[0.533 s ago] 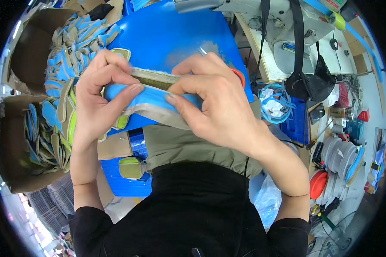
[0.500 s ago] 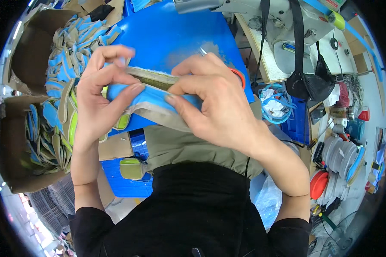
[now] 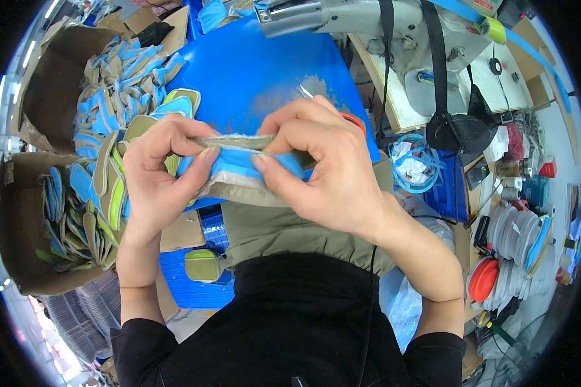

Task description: The person sews blue and green fabric masks using a sewing machine, trims excess threads with scissors, and inspects the finished pieces. They handle multiple masks one at a time, aligning edges and guiding them through the machine before cutting threads and stacking the completed items.

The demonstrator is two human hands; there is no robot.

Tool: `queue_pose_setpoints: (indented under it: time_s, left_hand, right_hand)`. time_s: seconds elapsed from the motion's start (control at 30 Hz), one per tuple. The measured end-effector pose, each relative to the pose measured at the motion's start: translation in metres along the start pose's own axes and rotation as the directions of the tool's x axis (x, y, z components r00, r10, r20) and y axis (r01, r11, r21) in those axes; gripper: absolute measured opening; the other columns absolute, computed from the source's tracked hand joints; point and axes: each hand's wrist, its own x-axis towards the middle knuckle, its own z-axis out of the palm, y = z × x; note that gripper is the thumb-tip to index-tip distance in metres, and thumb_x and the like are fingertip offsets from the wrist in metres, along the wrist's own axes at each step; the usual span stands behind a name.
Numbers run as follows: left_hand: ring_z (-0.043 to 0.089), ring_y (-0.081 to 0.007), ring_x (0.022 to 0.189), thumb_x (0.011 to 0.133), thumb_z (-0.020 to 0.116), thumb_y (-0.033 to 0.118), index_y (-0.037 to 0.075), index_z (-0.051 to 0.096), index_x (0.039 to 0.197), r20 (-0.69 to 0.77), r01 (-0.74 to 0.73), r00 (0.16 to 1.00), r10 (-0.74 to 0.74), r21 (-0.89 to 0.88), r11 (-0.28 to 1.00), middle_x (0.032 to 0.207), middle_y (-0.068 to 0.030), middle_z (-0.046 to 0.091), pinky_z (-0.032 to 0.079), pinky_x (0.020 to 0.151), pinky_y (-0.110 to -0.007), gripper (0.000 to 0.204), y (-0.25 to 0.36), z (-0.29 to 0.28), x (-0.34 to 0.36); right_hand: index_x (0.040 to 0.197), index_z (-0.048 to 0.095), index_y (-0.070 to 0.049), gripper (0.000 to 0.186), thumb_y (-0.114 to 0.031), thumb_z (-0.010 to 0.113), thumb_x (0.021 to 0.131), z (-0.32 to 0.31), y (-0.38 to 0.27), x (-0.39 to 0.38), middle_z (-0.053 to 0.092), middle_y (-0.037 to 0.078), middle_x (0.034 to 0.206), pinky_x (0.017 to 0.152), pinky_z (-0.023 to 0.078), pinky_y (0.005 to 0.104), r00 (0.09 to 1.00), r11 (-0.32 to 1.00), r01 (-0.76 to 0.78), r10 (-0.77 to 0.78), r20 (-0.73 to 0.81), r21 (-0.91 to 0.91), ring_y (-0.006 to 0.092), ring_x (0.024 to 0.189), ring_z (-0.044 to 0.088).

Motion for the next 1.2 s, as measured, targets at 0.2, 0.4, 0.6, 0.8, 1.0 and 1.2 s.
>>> queue_pose_setpoints:
  time_s: [0.2,0.4,0.6,0.8,1.0,1.2]
  left_hand:
    - [0.069,-0.0201,0.085,0.078,0.080,-0.004,0.003,0.058,0.076,-0.004,0.013,1.000,-0.013,0.051,0.999,0.095,-0.0116,0.075,0.052,0.078,-0.031,0.023,0.011,-0.004,-0.008]
    - [0.069,-0.0218,0.078,0.078,0.082,-0.003,0.004,0.063,0.075,-0.057,-0.025,0.998,0.027,0.037,0.999,0.089,-0.0112,0.075,0.052,0.071,-0.033,0.021,0.017,-0.004,-0.011]
    - [0.070,-0.0218,0.078,0.078,0.082,-0.003,0.004,0.063,0.075,-0.028,-0.043,0.999,0.044,0.017,0.999,0.088,-0.0115,0.074,0.052,0.071,-0.033,0.020,0.029,-0.010,-0.013]
    - [0.070,-0.0219,0.078,0.078,0.083,-0.003,0.004,0.064,0.075,0.010,-0.075,0.997,0.075,0.005,0.997,0.087,-0.0117,0.074,0.052,0.070,-0.033,0.021,0.038,-0.013,-0.017]
    - [0.067,-0.0189,0.081,0.078,0.082,-0.002,0.003,0.060,0.073,0.067,-0.039,0.997,0.038,0.016,0.999,0.087,-0.0111,0.073,0.050,0.076,-0.031,0.023,0.050,-0.019,-0.011]
    - [0.066,-0.0161,0.076,0.077,0.081,-0.003,0.003,0.061,0.071,0.190,-0.054,0.981,0.049,0.020,0.998,0.086,-0.0099,0.073,0.050,0.071,-0.030,0.022,0.045,-0.032,0.022]
  right_hand:
    - [0.074,0.065,-0.003,0.016,-0.007,0.080,0.079,0.007,-0.006,-0.001,0.070,0.011,0.094,0.069,0.046,0.0344,0.999,0.999,-0.015,0.017,-0.051,0.037,0.0228,0.079,0.060]
    - [0.071,0.060,-0.004,0.021,-0.005,0.079,0.077,0.006,-0.012,-0.002,0.067,0.011,0.087,0.066,0.044,0.0364,0.995,0.999,0.044,-0.042,-0.085,0.023,0.0262,0.073,0.059]
    - [0.070,0.057,-0.003,0.023,-0.005,0.078,0.079,0.001,-0.027,-0.007,0.065,0.011,0.083,0.065,0.044,0.0370,0.996,0.999,0.027,-0.025,-0.080,0.032,0.0270,0.071,0.058]
    - [0.070,0.054,-0.002,0.025,-0.003,0.076,0.082,-0.002,-0.041,-0.019,0.064,0.011,0.084,0.073,0.046,0.0340,0.999,0.998,-0.046,0.047,-0.028,0.036,0.0216,0.079,0.060]
    - [0.071,0.053,-0.002,0.026,-0.005,0.076,0.082,-0.003,-0.047,-0.024,0.063,0.011,0.080,0.066,0.043,0.0352,0.996,0.998,-0.034,0.038,-0.085,0.051,0.0221,0.072,0.059]
    - [0.088,0.065,0.000,0.012,-0.007,0.075,0.087,-0.014,-0.057,-0.005,0.062,0.007,0.077,0.063,0.044,0.0311,0.969,0.954,-0.225,0.240,-0.055,0.198,0.0147,0.070,0.057]
